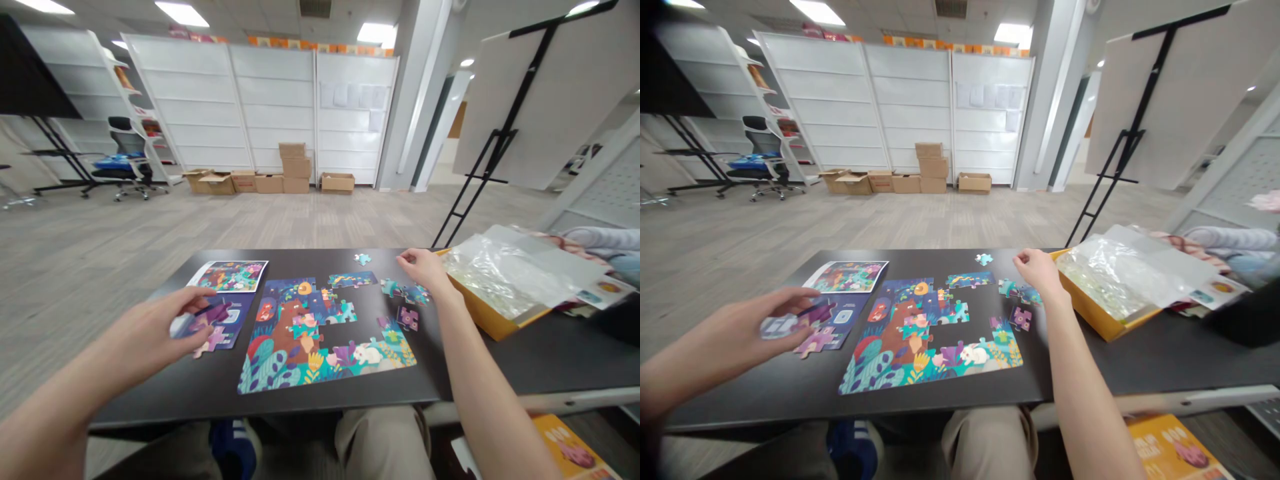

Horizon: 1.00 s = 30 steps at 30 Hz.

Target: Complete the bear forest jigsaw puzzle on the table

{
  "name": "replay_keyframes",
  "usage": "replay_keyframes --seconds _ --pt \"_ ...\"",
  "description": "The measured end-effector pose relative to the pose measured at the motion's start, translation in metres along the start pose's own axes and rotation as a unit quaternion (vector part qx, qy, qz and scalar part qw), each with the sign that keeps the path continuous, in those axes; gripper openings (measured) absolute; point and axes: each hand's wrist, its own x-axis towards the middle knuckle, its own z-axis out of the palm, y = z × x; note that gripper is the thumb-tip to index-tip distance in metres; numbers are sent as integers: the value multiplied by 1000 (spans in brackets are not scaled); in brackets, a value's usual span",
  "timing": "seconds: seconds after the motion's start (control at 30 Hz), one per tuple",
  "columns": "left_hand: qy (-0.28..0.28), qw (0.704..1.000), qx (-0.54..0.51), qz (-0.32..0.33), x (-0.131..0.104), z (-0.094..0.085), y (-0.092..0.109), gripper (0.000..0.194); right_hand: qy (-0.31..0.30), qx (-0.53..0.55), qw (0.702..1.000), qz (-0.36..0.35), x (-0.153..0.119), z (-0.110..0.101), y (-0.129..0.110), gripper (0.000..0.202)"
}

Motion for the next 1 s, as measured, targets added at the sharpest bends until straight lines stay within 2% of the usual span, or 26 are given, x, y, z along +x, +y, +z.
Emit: replay_keyframes --seconds 0.07,0.1,0.23,0.33,0.47,0.6,0.77,0.9,1.0 --pt "-45 997 31 56 18 11 -7 53 -20 -13 1000 16 -1 -5 4 25" --pt "-49 995 52 68 26 17 -13 53 -28 -16 999 24 -1 -7 7 26" --pt "-35 992 105 57 40 38 -29 48 -90 -29 994 48 -3 -12 19 22" --pt "-34 994 90 42 37 46 -29 48 -149 -48 986 61 -2 -15 31 17" --pt "-48 996 65 24 36 49 -29 52 -175 -61 980 79 0 -20 41 21" --pt "-101 992 74 -5 39 51 -45 61 -191 -80 973 102 0 -26 43 23" --pt "-117 990 72 -28 41 56 -63 71 -232 -106 961 104 -3 -32 42 20" --pt "-112 992 48 -42 39 58 -62 75 -256 -95 957 98 -8 -30 41 18" --pt "-125 990 32 -55 35 57 -60 78 -259 -98 956 95 -10 -24 41 29"
